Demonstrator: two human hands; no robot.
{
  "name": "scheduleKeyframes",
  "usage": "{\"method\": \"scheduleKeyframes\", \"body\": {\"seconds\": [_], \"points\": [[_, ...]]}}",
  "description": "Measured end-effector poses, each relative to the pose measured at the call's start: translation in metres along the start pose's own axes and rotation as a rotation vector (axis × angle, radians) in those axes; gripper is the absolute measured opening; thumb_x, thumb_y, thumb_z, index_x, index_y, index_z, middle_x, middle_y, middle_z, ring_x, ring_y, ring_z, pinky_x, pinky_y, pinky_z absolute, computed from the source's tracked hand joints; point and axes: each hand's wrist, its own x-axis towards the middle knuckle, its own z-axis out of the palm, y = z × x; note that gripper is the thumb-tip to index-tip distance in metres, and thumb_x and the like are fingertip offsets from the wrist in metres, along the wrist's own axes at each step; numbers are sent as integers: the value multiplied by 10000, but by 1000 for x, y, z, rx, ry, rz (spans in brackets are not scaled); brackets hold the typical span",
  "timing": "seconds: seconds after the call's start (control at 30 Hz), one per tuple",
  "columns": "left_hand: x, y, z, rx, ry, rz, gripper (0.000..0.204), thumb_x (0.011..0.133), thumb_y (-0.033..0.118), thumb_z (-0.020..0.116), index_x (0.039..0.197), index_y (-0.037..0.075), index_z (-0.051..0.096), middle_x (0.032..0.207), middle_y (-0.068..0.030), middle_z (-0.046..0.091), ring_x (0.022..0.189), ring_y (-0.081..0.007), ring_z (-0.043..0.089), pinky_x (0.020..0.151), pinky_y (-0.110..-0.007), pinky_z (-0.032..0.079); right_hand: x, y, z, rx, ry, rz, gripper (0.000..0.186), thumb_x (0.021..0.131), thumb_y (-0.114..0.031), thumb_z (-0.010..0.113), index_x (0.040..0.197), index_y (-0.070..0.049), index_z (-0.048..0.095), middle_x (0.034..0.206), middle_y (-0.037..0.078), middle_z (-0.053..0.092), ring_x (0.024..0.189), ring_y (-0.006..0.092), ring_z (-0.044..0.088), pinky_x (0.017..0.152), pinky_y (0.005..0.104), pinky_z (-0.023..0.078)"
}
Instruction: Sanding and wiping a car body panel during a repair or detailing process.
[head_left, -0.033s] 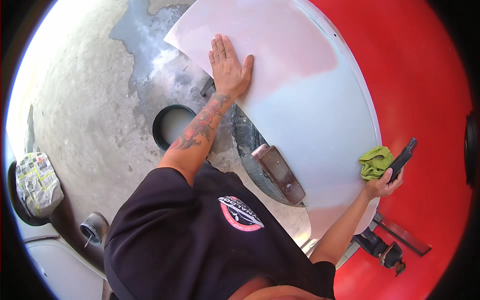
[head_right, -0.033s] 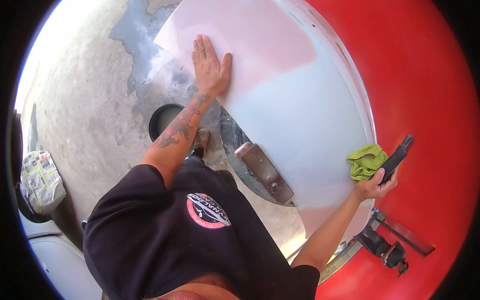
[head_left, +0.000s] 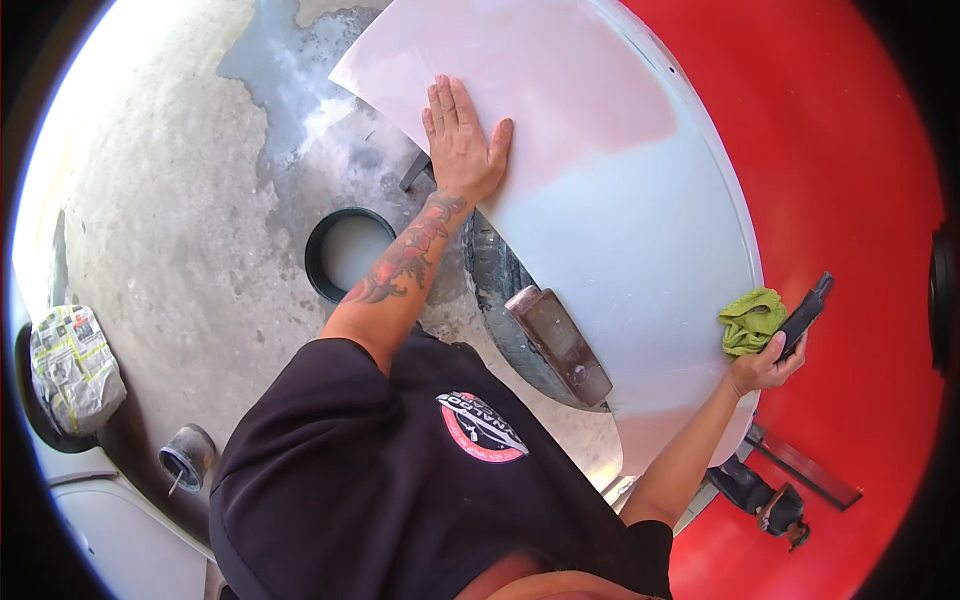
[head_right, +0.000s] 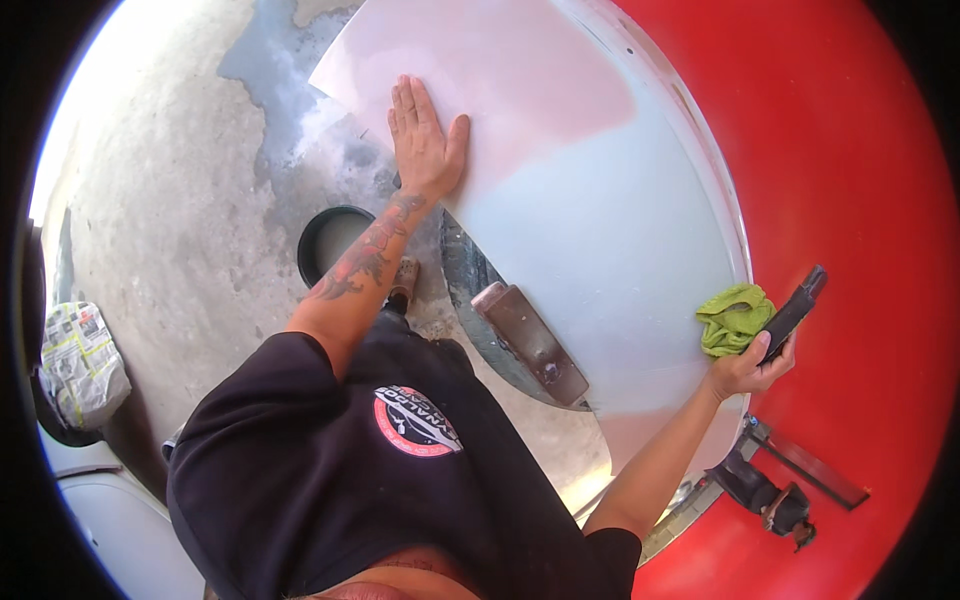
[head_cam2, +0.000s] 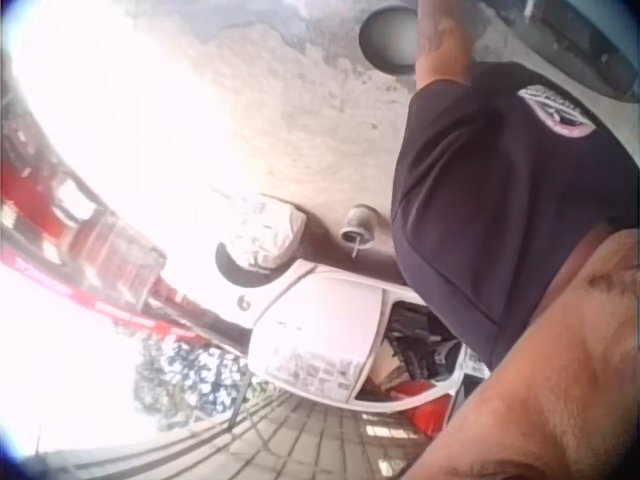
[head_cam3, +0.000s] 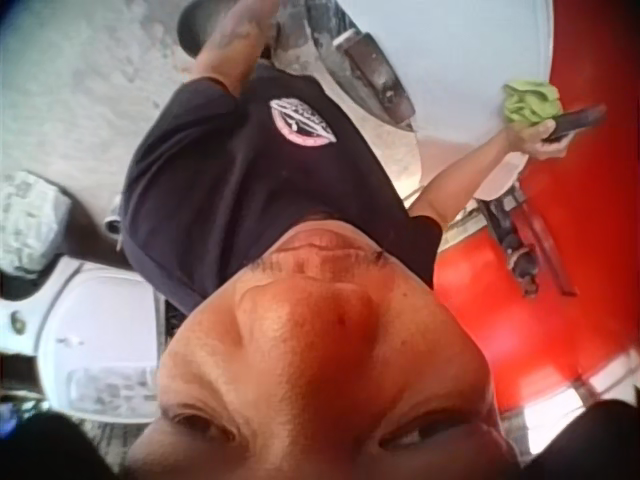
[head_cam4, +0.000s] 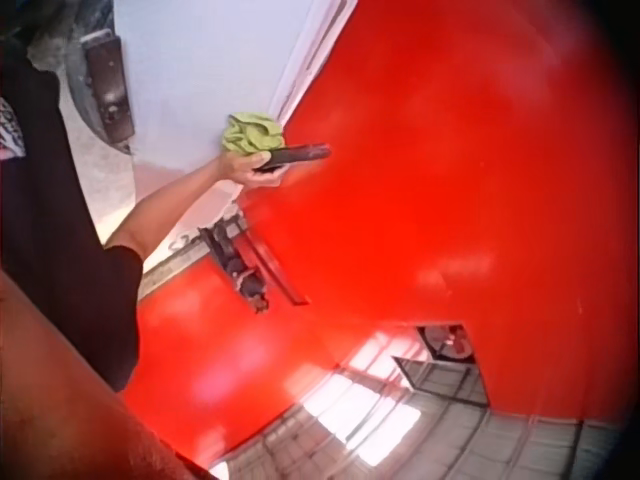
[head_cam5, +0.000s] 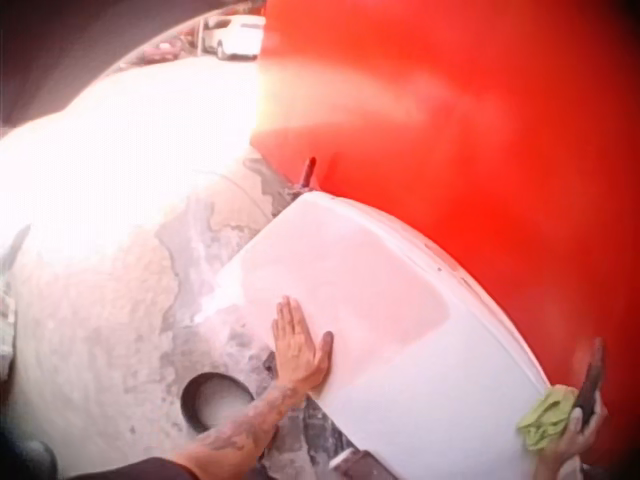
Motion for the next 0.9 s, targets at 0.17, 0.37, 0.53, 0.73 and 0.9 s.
{"method": "scheduleKeyframes", "body": {"seconds": [0.17,0.37,0.53,0.73,0.9], "points": [[-66,24,-7,-27,-63,19,940,980,440,579,1596,-108,127,1672,-332,115,1567,-486,91,1250,-601,98,-5,-35,22,22,53,11,404,949,-168,666,1275,67,631,1233,191,617,1117,308,625,965,417,509],[-113,13,-20,-74,-247,128,900,1023,479,540,1613,-69,138,1697,-286,98,1580,-454,81,1257,-575,138,-18,-93,74,-8,-27,-50,428,940,-274,717,1278,-17,669,1118,169,592,1039,304,592,901,413,511],[-113,9,-55,-110,-326,176,753,1072,446,479,1602,-33,241,1684,-243,216,1576,-398,166,1263,-541,158,-46,-138,121,162,-244,-104,459,895,-277,749,1284,-45,672,1103,148,614,1054,306,572,934,399,498],[-94,57,-106,-758,-599,-136,723,1093,476,448,1607,5,255,1593,-247,400,1377,-371,518,1132,-520,410,-102,-202,175,408,-480,38,453,932,-274,719,1320,-54,641,1134,176,611,1069,318,587,989,410,467],[-50,69,-109,-1181,-741,-777,930,987,718,482,1660,185,125,1599,-171,375,1365,-400,478,1036,-645,435,-126,-229,193,829,-595,491,443,1010,-189,645,1389,15,539,1133,90,629,1023,205,612,921,357,494]]}}
